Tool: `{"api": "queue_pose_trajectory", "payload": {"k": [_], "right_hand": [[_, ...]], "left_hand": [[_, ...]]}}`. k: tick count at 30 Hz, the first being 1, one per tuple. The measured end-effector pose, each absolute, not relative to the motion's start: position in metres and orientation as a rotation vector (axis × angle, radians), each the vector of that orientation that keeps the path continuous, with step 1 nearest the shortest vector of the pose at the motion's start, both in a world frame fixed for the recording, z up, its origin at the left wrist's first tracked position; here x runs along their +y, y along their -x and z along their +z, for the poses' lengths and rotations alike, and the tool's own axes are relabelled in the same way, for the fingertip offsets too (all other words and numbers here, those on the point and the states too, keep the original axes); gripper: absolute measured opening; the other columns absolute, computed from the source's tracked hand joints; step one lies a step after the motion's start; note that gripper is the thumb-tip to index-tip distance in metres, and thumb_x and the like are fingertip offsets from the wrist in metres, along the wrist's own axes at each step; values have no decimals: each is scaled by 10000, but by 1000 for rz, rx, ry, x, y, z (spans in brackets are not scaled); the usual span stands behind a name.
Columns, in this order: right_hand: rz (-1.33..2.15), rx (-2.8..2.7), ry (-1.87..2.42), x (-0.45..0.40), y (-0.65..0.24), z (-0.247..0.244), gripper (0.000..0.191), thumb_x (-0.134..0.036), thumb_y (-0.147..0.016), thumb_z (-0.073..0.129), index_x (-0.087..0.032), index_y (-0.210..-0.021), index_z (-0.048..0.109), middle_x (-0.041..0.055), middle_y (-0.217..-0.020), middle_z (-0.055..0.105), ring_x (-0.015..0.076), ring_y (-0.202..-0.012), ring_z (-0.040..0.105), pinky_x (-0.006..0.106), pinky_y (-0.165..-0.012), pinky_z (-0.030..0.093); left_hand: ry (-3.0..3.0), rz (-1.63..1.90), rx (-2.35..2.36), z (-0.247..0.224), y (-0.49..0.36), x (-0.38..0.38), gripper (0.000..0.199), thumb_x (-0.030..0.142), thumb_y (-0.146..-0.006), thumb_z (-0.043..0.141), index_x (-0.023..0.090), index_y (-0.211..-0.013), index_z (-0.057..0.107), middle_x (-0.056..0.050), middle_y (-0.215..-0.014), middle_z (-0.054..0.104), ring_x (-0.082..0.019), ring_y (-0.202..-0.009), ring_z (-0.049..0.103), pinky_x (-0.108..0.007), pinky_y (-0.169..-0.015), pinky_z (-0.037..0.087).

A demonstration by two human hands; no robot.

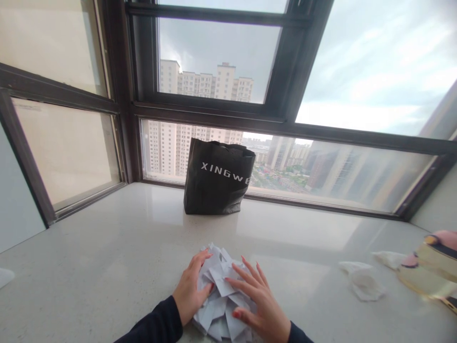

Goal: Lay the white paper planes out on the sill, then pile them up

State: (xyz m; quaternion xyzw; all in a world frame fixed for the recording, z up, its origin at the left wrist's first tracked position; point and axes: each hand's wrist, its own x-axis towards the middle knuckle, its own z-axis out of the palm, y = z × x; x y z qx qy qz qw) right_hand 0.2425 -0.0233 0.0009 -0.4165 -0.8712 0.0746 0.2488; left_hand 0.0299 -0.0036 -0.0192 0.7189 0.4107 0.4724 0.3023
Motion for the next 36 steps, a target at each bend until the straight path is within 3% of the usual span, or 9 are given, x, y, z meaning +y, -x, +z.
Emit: {"api": "queue_pose_trajectory", "payload": {"k": [3,7,12,18,24,29,32,34,36], "right_hand": [[262,-2499,1161,-27,-240,5,807,-585,-578,578,-317,-1277,277,47,-1348,278,330,-1242,125,584,-955,51],[416,-2599,1139,-31,-234,9,958,-575,-500,625,-297,-1307,189,70,-1363,230,341,-1234,145,541,-966,99],[362,-2557,1148,-33,-228,13,796,-461,-553,633,-343,-1264,294,42,-1304,366,303,-1176,323,466,-939,262],[128,-2329,1130,-30,-228,9,506,-82,-727,356,-202,-1216,405,81,-1120,555,187,-1002,523,312,-829,434],[314,-1926,1122,-26,-230,24,283,-246,-828,334,-191,-1061,485,72,-912,633,164,-747,616,245,-630,514],[692,-1654,1252,-18,-230,25,424,-387,-841,297,-194,-1217,288,-6,-669,611,118,-384,534,249,-368,472],[459,-1770,1361,-11,-234,15,396,-404,-805,376,-211,-1149,413,55,-855,616,186,-684,610,353,-594,515],[169,-1853,1416,-8,-238,8,380,-408,-776,438,-215,-1102,474,97,-1092,536,241,-1025,488,433,-844,405],[43,-1934,1448,-8,-240,2,470,-433,-768,446,-217,-1183,406,99,-1228,437,256,-1182,316,464,-950,272]], "left_hand": [[-1827,1326,1090,-14,-30,-4,461,71,-644,497,190,-1087,445,-89,-1157,464,-224,-1022,467,-372,-884,369],[-1688,1412,1111,-5,-28,-4,311,162,-736,459,175,-1046,469,-90,-1102,494,-201,-920,520,-350,-820,410],[-1531,1426,978,3,-29,-10,372,428,-831,370,155,-1066,463,-114,-1135,480,-230,-976,498,-368,-860,372],[-1530,1405,889,10,-30,-16,451,510,-838,282,183,-1104,440,-97,-1207,428,-235,-1083,420,-364,-913,327],[-1507,1540,1086,9,-27,-13,379,407,-861,292,165,-1126,416,-93,-1210,416,-210,-1169,310,-363,-1003,181],[-1472,1531,1170,2,-23,-2,358,329,-834,333,153,-1138,404,-102,-1205,410,-214,-1162,323,-358,-991,213],[-1558,1455,1178,0,-21,6,353,255,-801,365,151,-1136,408,-112,-1196,414,-231,-1137,356,-387,-947,283],[-1711,1405,1183,-1,-20,11,379,187,-754,404,151,-1132,417,-120,-1199,409,-245,-1129,362,-414,-935,294],[-1874,1378,1188,-3,-20,16,421,134,-704,439,148,-1125,428,-133,-1209,395,-261,-1138,346,-438,-940,281]]}}
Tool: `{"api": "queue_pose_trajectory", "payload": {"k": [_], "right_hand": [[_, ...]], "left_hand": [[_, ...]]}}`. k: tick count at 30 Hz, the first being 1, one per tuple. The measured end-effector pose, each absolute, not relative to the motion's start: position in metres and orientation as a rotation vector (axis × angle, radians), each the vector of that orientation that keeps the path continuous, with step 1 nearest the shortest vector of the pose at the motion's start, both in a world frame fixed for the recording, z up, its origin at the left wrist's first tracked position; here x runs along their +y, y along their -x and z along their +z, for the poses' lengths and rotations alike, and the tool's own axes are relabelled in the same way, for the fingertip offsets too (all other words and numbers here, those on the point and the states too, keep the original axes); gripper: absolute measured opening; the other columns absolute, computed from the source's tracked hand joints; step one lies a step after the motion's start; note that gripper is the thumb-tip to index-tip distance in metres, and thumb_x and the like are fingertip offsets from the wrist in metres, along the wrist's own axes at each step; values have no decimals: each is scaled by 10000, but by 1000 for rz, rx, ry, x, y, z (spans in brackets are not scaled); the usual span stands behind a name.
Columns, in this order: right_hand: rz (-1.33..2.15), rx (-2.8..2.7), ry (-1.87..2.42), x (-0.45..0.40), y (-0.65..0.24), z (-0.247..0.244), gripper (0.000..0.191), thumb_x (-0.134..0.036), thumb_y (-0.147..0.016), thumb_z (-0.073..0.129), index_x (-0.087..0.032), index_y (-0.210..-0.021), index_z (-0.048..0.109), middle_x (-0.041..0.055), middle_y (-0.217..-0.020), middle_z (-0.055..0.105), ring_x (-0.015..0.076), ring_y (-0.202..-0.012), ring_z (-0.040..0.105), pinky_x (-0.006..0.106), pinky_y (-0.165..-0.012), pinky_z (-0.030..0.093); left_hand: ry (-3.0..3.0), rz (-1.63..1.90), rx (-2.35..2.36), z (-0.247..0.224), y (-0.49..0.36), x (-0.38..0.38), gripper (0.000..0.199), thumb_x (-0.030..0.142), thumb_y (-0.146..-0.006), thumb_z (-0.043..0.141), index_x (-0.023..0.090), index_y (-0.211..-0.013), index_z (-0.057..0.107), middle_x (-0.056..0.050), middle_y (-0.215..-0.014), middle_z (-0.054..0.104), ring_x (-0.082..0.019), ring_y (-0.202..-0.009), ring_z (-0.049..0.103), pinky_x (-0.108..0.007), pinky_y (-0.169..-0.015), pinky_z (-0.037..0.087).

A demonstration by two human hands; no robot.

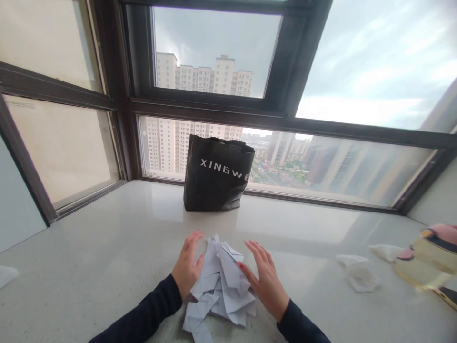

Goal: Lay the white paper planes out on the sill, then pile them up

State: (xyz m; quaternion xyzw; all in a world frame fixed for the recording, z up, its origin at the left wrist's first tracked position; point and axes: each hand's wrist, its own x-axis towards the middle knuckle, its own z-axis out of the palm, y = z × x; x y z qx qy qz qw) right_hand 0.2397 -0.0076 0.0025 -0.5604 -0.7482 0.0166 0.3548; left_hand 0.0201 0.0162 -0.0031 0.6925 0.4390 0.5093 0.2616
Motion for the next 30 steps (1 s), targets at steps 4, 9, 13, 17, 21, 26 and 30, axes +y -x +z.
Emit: {"api": "queue_pose_trajectory", "payload": {"k": [4,9,13,17,21,26,30], "right_hand": [[122,-2182,1485,-13,-233,-4,769,-538,-649,538,-217,-1288,254,102,-1273,400,313,-1213,241,562,-960,127],[282,-2222,1469,-14,-213,2,686,-392,-582,641,-221,-1205,411,103,-1170,510,288,-1092,428,474,-933,273],[393,-2064,1336,-12,-210,12,402,-244,-709,508,-208,-1109,509,72,-1043,600,221,-942,550,334,-811,432],[322,-1958,1150,-9,-221,26,372,-203,-793,365,-208,-1148,477,69,-1122,554,193,-1027,504,326,-861,408],[318,-2268,1108,-10,-236,44,585,-186,-701,492,-234,-1263,335,57,-1298,377,239,-1236,216,447,-987,207],[662,-2573,1162,-13,-257,63,909,-335,-516,689,-257,-1299,234,83,-1335,303,315,-1236,159,545,-960,101],[810,-2369,1292,-8,-269,66,751,-468,-622,596,-210,-1271,321,116,-1306,348,275,-1208,269,473,-965,213]], "left_hand": [[-1948,1309,1163,-10,-24,20,399,134,-710,444,130,-1109,435,-159,-1180,412,-267,-1105,386,-425,-888,354],[-1835,1253,1006,-6,-31,14,378,73,-671,462,156,-1039,480,-99,-1096,502,-226,-1008,484,-374,-878,377],[-1625,1322,918,8,-31,10,387,162,-721,505,163,-1095,407,-112,-1220,408,-201,-926,540,-321,-786,448],[-1722,1473,875,22,-26,5,399,213,-798,451,202,-1176,325,-109,-1265,351,-197,-986,503,-317,-804,439],[-1983,1437,769,35,-23,-4,473,322,-787,488,176,-1207,325,-99,-1021,546,-217,-968,508,-365,-895,347],[-1823,1225,670,46,-21,-6,529,484,-832,310,161,-1248,266,-64,-849,607,-205,-822,564,-357,-793,397],[-1898,1199,916,46,-14,8,382,442,-806,387,171,-1054,492,-82,-951,593,-227,-909,527,-335,-799,377]]}}
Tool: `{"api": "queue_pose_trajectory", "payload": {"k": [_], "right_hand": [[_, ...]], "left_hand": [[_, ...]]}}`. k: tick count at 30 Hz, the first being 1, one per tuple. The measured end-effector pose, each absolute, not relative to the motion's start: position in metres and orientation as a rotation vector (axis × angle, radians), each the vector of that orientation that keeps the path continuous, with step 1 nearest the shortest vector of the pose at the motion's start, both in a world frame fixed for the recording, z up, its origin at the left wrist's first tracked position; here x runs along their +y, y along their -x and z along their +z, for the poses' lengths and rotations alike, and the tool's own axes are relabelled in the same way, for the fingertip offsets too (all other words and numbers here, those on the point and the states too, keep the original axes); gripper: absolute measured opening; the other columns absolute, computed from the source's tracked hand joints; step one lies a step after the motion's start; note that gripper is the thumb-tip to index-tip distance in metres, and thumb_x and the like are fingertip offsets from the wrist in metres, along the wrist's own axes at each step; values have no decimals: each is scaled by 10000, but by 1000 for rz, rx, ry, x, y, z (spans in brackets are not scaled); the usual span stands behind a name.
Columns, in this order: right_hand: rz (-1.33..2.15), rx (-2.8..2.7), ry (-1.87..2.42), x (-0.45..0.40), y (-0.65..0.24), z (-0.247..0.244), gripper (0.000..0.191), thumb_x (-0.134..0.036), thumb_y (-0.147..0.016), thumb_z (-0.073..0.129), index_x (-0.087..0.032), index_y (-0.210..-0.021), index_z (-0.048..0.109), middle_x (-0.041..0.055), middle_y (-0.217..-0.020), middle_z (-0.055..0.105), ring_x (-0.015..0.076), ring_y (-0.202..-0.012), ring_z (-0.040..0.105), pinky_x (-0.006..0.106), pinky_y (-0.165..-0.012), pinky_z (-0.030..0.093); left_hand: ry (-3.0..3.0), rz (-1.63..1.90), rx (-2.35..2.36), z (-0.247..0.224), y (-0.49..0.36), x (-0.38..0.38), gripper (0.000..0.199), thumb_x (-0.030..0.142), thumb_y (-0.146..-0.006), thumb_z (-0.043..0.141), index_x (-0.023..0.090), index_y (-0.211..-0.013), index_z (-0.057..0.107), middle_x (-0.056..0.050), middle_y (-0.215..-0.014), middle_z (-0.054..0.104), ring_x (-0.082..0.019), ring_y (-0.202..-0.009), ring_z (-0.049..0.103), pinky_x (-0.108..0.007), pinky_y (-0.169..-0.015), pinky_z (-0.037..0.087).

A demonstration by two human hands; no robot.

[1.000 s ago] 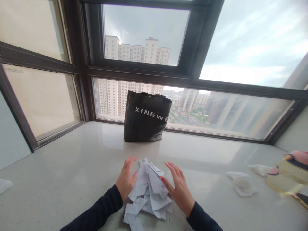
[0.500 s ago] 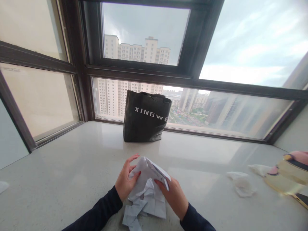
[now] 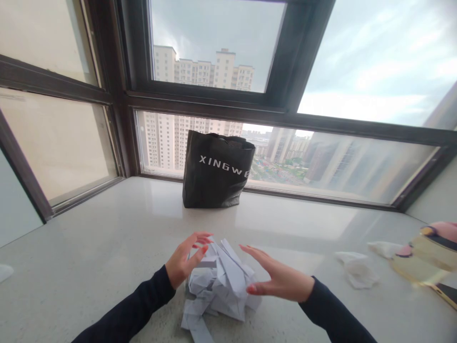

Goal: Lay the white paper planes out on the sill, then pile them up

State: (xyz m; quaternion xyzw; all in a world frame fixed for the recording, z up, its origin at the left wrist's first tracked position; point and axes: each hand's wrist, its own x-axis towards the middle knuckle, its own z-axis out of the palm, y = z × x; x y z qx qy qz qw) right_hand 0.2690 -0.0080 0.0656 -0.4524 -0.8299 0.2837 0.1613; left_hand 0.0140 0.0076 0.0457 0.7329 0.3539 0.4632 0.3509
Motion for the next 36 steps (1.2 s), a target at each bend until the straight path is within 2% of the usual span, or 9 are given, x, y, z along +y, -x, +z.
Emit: {"api": "queue_pose_trajectory", "payload": {"k": [5,10,17,21,25,28,31,34,36], "right_hand": [[753,-2268,1458,-3,-255,45,844,-546,-630,548,-115,-1296,260,177,-1311,317,278,-1201,282,442,-971,227],[686,-2344,1579,-12,-222,22,947,-488,-523,654,-152,-1304,237,144,-1320,313,295,-1219,225,454,-988,148],[712,-2038,1371,-12,-197,27,703,-143,-552,629,-227,-1206,383,49,-1158,505,215,-1058,443,344,-899,331],[599,-1944,1231,-11,-201,45,549,-104,-646,531,-273,-1158,429,8,-1091,537,183,-995,472,334,-876,360],[457,-2023,1111,-16,-213,71,510,-103,-699,458,-276,-1177,417,28,-1064,539,191,-994,452,362,-878,357],[521,-2143,1097,-24,-222,91,530,-112,-682,473,-257,-1188,408,46,-1122,504,203,-1045,424,378,-902,338],[623,-2262,1132,-31,-230,105,468,-165,-683,508,-247,-1142,459,47,-1146,491,204,-1083,409,379,-942,301],[644,-2311,1215,-34,-234,110,339,-250,-712,518,-238,-1051,532,54,-1132,503,202,-1075,431,367,-936,315],[571,-2297,1318,-35,-235,110,283,-289,-737,498,-236,-1009,554,62,-1126,507,203,-1075,435,377,-931,320]], "left_hand": [[-1957,1076,1216,33,-3,24,351,405,-788,408,170,-1027,512,-98,-1061,550,-252,-1000,483,-375,-870,337],[-1890,987,1448,15,-11,20,342,333,-795,378,123,-1042,487,-134,-1093,515,-264,-1036,458,-420,-901,313],[-1944,1241,1049,11,-30,8,385,148,-731,467,163,-1111,406,-102,-1188,442,-220,-1125,383,-379,-971,258],[-2077,1443,939,26,-27,5,431,152,-790,438,195,-1200,311,-104,-1294,309,-232,-1206,259,-417,-994,196],[-2164,1490,804,48,-18,3,619,267,-799,494,227,-1297,130,-118,-1380,110,-268,-1243,149,-443,-982,201],[-2097,1451,711,61,-10,0,718,422,-795,474,243,-1315,11,-141,-1374,130,-278,-1233,180,-440,-925,290],[-1971,1494,644,69,-7,-3,651,480,-830,364,258,-1312,-13,-135,-1348,220,-262,-1219,225,-426,-878,340],[-1899,1509,686,73,-6,-4,575,444,-843,355,242,-1305,78,-130,-1317,288,-254,-1193,282,-387,-845,380],[-1899,1412,783,76,-5,-1,491,402,-840,380,216,-1265,218,-136,-1261,367,-235,-1023,486,-345,-776,431]]}}
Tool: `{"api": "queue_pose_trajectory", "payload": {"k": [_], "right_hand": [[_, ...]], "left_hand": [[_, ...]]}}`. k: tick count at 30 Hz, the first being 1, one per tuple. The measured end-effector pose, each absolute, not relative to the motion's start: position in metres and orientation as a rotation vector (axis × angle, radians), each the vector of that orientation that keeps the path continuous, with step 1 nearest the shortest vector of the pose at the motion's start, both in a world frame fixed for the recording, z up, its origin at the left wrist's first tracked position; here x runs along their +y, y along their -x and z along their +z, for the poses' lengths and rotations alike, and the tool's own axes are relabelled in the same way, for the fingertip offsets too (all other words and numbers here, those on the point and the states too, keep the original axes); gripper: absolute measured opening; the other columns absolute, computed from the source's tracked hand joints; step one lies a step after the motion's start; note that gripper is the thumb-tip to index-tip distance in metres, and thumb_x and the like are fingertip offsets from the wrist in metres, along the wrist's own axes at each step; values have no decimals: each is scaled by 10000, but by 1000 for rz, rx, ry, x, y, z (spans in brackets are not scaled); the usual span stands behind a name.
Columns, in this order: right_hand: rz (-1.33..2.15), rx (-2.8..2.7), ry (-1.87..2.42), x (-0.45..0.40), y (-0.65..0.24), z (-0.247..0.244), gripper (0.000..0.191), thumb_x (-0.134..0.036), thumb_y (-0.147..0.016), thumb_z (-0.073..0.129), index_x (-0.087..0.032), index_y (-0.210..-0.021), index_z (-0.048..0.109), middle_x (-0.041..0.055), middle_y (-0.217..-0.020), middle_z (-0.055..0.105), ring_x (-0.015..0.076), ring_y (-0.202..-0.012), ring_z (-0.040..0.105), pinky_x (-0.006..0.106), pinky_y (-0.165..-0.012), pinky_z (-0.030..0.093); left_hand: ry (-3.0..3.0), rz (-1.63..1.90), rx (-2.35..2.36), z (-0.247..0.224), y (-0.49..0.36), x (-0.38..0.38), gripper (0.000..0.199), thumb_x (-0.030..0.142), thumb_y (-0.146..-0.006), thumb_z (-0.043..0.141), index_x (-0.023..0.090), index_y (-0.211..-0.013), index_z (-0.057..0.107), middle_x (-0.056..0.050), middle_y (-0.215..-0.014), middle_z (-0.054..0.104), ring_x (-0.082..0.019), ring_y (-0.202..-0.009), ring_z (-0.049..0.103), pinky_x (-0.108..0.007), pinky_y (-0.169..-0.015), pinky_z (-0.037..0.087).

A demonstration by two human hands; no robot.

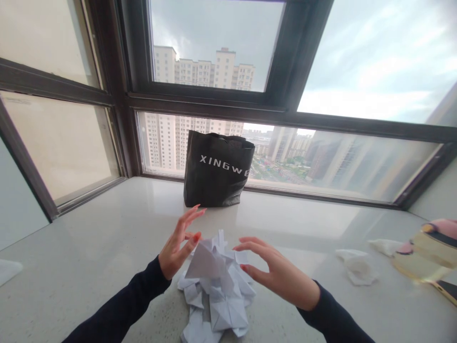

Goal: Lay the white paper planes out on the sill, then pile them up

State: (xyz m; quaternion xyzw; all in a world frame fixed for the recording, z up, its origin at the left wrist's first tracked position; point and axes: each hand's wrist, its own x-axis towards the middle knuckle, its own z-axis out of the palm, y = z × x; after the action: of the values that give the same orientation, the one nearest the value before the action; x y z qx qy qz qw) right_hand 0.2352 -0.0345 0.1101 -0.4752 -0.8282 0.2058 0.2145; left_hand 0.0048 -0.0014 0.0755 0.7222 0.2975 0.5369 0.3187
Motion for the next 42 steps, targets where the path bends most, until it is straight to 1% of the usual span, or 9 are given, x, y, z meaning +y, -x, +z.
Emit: {"api": "queue_pose_trajectory", "payload": {"k": [4,10,14,19,23,26,33,38,42], "right_hand": [[491,-2390,1398,-37,-233,108,379,-369,-743,488,-236,-1098,502,83,-1206,450,222,-1139,367,404,-955,278],[737,-2810,1480,-46,-208,77,1050,-447,-453,697,-203,-1324,164,141,-1381,152,395,-1230,65,611,-920,125],[655,-2728,1547,-41,-193,47,901,-313,-522,669,-208,-1305,235,136,-1370,200,387,-1222,133,598,-909,191],[517,-2434,1248,-26,-200,42,499,-30,-651,426,-187,-1119,503,88,-1191,493,194,-1084,450,325,-920,347],[529,-2142,1188,-21,-214,70,321,-100,-729,406,-201,-988,568,52,-998,614,172,-915,558,307,-826,424],[583,-1956,1184,-21,-224,90,223,-225,-777,419,-200,-950,559,47,-908,633,173,-835,573,302,-750,453],[769,-1904,1335,-2,-243,67,471,-312,-760,442,-176,-1191,311,81,-987,590,201,-874,565,390,-785,432],[313,-1931,1517,13,-255,44,664,-296,-743,432,-122,-1297,111,161,-1290,334,220,-1177,334,418,-962,262],[307,-2142,1568,11,-260,48,639,-358,-729,463,-136,-1280,226,139,-1272,376,225,-1183,322,404,-970,252]], "left_hand": [[-2017,1068,1024,73,1,7,309,345,-826,378,149,-1044,476,-94,-989,570,-161,-685,603,-310,-708,460],[-2396,499,1144,33,7,2,699,548,-645,533,157,-1207,394,-133,-1264,391,-302,-1150,340,-423,-945,265],[-2422,229,1220,14,-2,-3,839,415,-536,657,199,-1268,308,-105,-1330,295,-348,-1198,231,-493,-955,203],[-2348,554,1078,27,-12,6,534,123,-625,473,164,-1156,431,-71,-1181,488,-207,-1084,437,-301,-931,319],[-2154,907,1124,55,-10,8,230,218,-737,433,164,-929,547,-42,-883,615,-191,-821,570,-271,-761,433],[-1883,1076,1134,73,-6,7,222,292,-731,479,145,-888,530,-31,-790,602,-185,-741,583,-281,-706,460],[-1543,840,1211,60,11,23,631,317,-664,529,91,-1189,263,-94,-791,608,-233,-744,610,-369,-645,481],[-1995,681,1820,40,26,32,644,236,-589,570,108,-1180,350,-198,-1251,366,-320,-1118,378,-457,-889,299],[-2268,416,2001,54,27,15,487,268,-719,466,145,-1187,404,-159,-1259,381,-336,-1099,392,-461,-837,336]]}}
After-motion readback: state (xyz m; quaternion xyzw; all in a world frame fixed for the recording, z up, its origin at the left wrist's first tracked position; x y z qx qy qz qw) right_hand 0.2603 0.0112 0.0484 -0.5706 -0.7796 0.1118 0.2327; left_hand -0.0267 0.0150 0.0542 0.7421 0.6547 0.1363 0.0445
